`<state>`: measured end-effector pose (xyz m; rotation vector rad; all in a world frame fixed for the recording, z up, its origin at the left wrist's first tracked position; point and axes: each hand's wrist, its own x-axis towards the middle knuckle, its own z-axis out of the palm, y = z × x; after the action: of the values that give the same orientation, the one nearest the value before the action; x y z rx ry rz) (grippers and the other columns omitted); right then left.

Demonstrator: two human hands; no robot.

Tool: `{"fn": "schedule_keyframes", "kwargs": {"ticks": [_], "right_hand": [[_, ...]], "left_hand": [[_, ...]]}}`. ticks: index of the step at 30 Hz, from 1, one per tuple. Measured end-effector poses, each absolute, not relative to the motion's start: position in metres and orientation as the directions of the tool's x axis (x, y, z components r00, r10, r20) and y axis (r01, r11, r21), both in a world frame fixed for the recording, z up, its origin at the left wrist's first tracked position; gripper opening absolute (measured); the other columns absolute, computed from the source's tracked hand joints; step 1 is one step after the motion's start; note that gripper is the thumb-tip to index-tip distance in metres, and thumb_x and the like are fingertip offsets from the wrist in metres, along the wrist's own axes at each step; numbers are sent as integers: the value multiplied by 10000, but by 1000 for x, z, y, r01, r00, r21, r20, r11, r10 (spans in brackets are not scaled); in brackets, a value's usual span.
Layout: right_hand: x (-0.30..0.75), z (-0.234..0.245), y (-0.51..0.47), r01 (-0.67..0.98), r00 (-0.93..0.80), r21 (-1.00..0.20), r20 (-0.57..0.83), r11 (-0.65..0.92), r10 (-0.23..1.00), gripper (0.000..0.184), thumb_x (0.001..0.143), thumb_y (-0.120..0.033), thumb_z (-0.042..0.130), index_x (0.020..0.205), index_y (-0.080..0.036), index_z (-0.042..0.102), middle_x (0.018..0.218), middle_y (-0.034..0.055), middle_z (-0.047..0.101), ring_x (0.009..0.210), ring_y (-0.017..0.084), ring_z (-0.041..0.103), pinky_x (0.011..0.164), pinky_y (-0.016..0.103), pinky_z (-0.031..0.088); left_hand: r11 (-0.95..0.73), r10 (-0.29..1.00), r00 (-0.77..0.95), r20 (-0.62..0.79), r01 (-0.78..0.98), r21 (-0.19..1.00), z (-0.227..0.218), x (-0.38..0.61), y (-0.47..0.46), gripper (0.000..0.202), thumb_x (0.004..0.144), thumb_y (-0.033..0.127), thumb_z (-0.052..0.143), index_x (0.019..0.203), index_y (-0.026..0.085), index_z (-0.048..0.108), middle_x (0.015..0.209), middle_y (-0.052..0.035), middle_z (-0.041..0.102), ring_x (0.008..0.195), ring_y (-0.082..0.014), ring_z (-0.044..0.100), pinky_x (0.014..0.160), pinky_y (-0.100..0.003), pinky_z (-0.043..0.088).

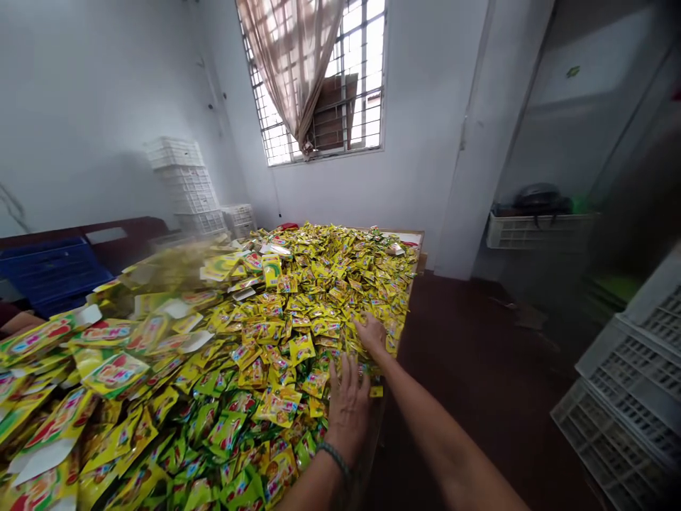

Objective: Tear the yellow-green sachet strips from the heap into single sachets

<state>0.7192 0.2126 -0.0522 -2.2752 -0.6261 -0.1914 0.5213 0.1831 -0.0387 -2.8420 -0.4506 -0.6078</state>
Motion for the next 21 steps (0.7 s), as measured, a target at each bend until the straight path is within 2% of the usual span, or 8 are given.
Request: {"fn": "schedule_keyframes", "kwargs": {"ticks": [2, 5, 7, 9, 12, 16, 19, 21], "right_hand": [[714, -51, 220, 508, 860, -640, 340, -576, 381, 355, 867, -473, 496, 1056, -210, 641, 769, 47, 668, 762, 208, 615, 678, 277, 397], [707, -49, 224, 540, 842, -636, 405, -552, 357, 374, 868, -500, 497, 1037, -190, 619, 850, 70, 661, 781, 205, 596, 663, 270, 376], [704, -47, 223, 565, 825, -627, 440, -536, 354, 323, 862, -471, 521, 992, -193, 622, 875, 67, 658, 772, 191, 584, 649, 257, 357], [700, -44, 221, 583, 812, -620, 460, -524, 358, 268, 870, -438, 517, 878, -199, 637, 791, 44, 651, 701, 172, 566, 612, 244, 331], [695, -34, 223, 612, 790, -615, 493, -497, 364, 336, 907, -417, 451, 730, -191, 626, 641, 21, 608, 587, 151, 520, 558, 234, 291], [671, -5, 246, 696, 718, -595, 562, -402, 411, 381, 933, -408, 414, 703, -191, 625, 641, 16, 623, 576, 134, 529, 557, 225, 311], [623, 27, 274, 793, 600, -552, 631, -259, 492, 330, 925, -401, 452, 737, -207, 641, 729, 2, 667, 664, 114, 582, 644, 201, 383], [582, 52, 287, 896, 350, -443, 760, 42, 548, 279, 928, -367, 464, 822, -192, 653, 835, 25, 689, 775, 123, 611, 741, 208, 424]], "left_hand": [[-921, 306, 878, 369, 371, -119, -36, 521, 195, 328, 883, 226, 501, 1184, 164, 616, 1274, -168, 580, 1283, -336, 425, 1067, -582, 257], [-933, 303, 901, 311, 347, -96, -31, 517, 204, 279, 873, 141, 487, 1105, 154, 641, 1228, -159, 604, 1234, -307, 471, 1024, -524, 328], [-942, 291, 915, 279, 325, -81, -28, 515, 205, 248, 860, 103, 487, 1045, 138, 648, 1123, -147, 644, 1131, -281, 537, 968, -475, 381], [-942, 300, 919, 255, 327, -71, -25, 514, 204, 222, 854, 80, 476, 987, 125, 648, 969, -126, 668, 976, -260, 585, 885, -434, 422], [-936, 313, 909, 275, 344, -71, -19, 511, 205, 185, 844, 67, 472, 907, 121, 638, 856, -106, 653, 865, -255, 578, 799, -398, 426], [-915, 339, 878, 339, 391, -97, 0, 499, 219, 156, 843, 74, 467, 841, 129, 613, 805, -102, 627, 823, -260, 557, 747, -377, 402], [-871, 385, 854, 350, 461, -167, 18, 477, 241, 177, 828, 56, 438, 808, 128, 599, 763, -105, 611, 763, -268, 548, 691, -369, 379], [-821, 436, 812, 389, 536, -198, 27, 453, 260, 196, 834, 67, 409, 797, 128, 591, 728, -101, 602, 725, -266, 545, 673, -366, 367]]}}
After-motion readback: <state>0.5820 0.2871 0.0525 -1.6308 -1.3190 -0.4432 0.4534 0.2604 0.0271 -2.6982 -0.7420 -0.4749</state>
